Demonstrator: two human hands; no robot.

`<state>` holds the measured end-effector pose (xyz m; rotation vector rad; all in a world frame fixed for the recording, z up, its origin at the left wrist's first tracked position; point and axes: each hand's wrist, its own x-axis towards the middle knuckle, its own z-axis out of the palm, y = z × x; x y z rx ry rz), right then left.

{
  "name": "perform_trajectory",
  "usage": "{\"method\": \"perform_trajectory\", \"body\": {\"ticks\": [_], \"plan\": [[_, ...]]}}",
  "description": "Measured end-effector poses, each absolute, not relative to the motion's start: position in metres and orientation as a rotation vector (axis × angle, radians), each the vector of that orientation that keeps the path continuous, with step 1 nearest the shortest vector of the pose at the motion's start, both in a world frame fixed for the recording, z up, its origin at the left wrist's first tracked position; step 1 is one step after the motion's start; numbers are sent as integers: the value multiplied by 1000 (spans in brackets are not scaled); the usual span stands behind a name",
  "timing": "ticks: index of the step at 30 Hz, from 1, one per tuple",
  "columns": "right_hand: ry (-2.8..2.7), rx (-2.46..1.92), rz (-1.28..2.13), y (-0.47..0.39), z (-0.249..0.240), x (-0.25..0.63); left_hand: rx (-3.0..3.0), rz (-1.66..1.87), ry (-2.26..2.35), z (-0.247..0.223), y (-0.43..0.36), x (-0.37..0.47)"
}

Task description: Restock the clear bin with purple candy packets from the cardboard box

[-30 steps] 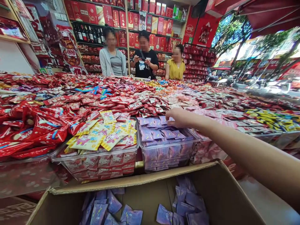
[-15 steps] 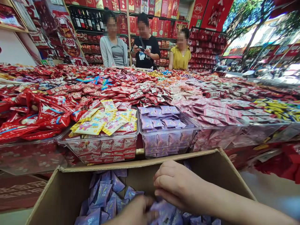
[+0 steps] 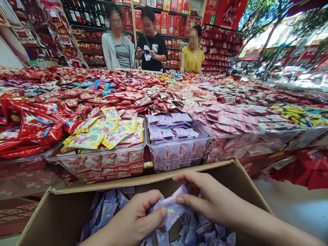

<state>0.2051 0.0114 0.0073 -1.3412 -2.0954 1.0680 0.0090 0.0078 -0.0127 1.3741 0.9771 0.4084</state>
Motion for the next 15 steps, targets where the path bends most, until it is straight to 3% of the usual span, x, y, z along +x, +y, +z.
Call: {"method": "perform_trajectory", "body": {"ticks": [6, 15], "plan": [[-1791, -1232, 1381, 19, 1, 203, 1156, 516, 943, -14, 5, 14], [-1958, -1140, 858, 18, 3, 199, 762, 729, 973, -7, 2, 21]]}}
